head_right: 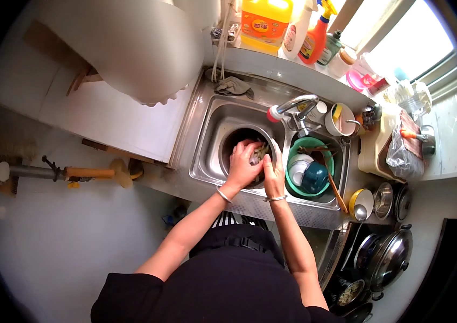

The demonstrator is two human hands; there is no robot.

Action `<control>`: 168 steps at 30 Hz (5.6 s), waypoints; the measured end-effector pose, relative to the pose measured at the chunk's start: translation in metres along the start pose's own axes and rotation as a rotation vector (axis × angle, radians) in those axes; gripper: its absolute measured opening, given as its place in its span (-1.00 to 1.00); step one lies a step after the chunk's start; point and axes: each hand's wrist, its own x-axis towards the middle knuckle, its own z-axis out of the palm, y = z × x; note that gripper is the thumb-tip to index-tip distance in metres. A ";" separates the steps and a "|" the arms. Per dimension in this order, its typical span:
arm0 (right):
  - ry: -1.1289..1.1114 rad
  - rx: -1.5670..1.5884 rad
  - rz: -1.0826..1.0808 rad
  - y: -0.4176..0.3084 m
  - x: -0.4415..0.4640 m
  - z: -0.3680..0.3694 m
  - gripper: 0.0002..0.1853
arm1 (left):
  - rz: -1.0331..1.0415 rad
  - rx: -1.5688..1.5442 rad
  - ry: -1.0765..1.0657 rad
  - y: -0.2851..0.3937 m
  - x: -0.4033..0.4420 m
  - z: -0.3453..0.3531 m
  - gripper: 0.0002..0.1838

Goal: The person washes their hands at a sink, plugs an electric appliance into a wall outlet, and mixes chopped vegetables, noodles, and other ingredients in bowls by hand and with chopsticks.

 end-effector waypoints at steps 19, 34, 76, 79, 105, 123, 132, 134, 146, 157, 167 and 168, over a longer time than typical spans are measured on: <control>0.095 0.123 0.059 0.037 -0.017 -0.008 -0.54 | 0.527 0.214 -0.331 -0.003 0.007 -0.004 -0.82; 0.248 -0.003 -0.126 0.024 -0.030 0.013 -0.51 | -0.030 0.063 0.042 -0.016 -0.022 0.024 -0.26; -0.185 -0.676 -0.696 -0.097 0.022 0.004 -0.49 | -0.131 -0.920 0.408 0.026 0.012 0.040 -0.79; -0.201 -0.696 -0.718 -0.103 0.022 0.007 -0.47 | -0.104 -1.072 0.345 0.030 0.009 0.036 -0.74; 0.305 0.250 0.083 0.041 0.000 -0.001 -0.59 | 0.055 0.254 -0.017 0.019 0.029 -0.005 -0.52; 0.296 0.194 0.022 0.042 0.003 -0.005 -0.60 | 0.373 0.221 -0.169 0.018 0.030 0.008 -0.78; 0.323 0.311 0.051 0.057 -0.002 0.001 -0.60 | 0.458 0.110 -0.308 0.009 0.020 0.000 -0.75; 0.302 0.319 0.097 0.048 -0.006 0.004 -0.59 | 0.513 0.240 -0.327 0.004 0.015 0.003 -0.72; 0.326 0.142 -0.131 0.025 -0.011 0.021 -0.52 | 0.000 -0.021 0.091 -0.014 -0.007 0.025 -0.17; 0.234 -0.105 -0.139 0.003 -0.013 0.021 -0.54 | -0.204 -0.061 0.125 0.001 -0.005 0.032 -0.30; 0.173 -0.282 -0.316 -0.018 -0.006 0.007 -0.54 | -0.146 -0.244 0.229 0.013 0.003 0.037 -0.59; 0.148 -0.315 -0.356 -0.026 -0.005 0.006 -0.54 | -0.125 -0.291 0.258 0.016 0.005 0.036 -0.59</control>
